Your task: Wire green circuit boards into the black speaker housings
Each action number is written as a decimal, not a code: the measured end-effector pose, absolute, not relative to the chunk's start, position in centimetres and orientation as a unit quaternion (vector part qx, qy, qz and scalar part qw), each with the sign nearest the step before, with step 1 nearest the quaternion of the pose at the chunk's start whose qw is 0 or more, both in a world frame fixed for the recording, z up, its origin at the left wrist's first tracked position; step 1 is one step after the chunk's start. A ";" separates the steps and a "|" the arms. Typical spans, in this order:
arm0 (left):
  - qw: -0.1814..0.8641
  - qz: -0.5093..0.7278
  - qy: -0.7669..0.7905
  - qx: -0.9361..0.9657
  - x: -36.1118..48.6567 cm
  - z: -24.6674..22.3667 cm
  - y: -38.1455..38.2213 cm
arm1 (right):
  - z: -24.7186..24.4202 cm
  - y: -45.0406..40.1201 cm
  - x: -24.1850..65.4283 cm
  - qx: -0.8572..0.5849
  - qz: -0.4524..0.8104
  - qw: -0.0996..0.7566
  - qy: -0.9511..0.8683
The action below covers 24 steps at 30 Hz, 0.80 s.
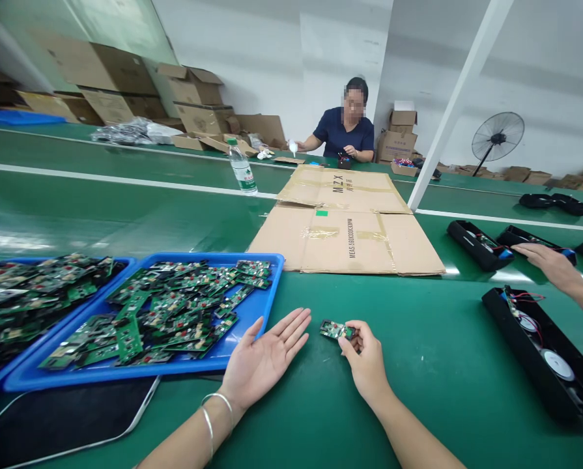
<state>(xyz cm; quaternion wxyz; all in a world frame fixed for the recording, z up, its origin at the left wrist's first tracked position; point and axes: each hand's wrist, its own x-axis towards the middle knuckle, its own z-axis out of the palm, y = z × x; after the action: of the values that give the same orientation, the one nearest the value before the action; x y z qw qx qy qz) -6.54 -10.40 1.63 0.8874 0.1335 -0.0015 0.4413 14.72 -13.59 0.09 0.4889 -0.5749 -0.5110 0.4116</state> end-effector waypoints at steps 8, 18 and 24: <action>0.891 0.430 -0.033 0.145 -6.6 1.7 -10.4 | 0.3 -13.6 14.7 -0.577 0.411 0.489 -0.509; 0.893 0.427 -0.034 0.137 -6.6 1.9 -10.4 | 0.5 -13.7 14.7 -0.578 0.409 0.486 -0.513; 0.892 0.431 -0.035 0.131 -6.7 1.8 -10.4 | 0.3 -13.7 14.8 -0.578 0.410 0.482 -0.516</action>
<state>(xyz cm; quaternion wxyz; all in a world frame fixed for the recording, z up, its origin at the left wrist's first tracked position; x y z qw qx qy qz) -6.67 -10.39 1.83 0.8923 0.1309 -0.0351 0.4307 14.81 -13.67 0.31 0.4820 -0.5777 -0.5157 0.4100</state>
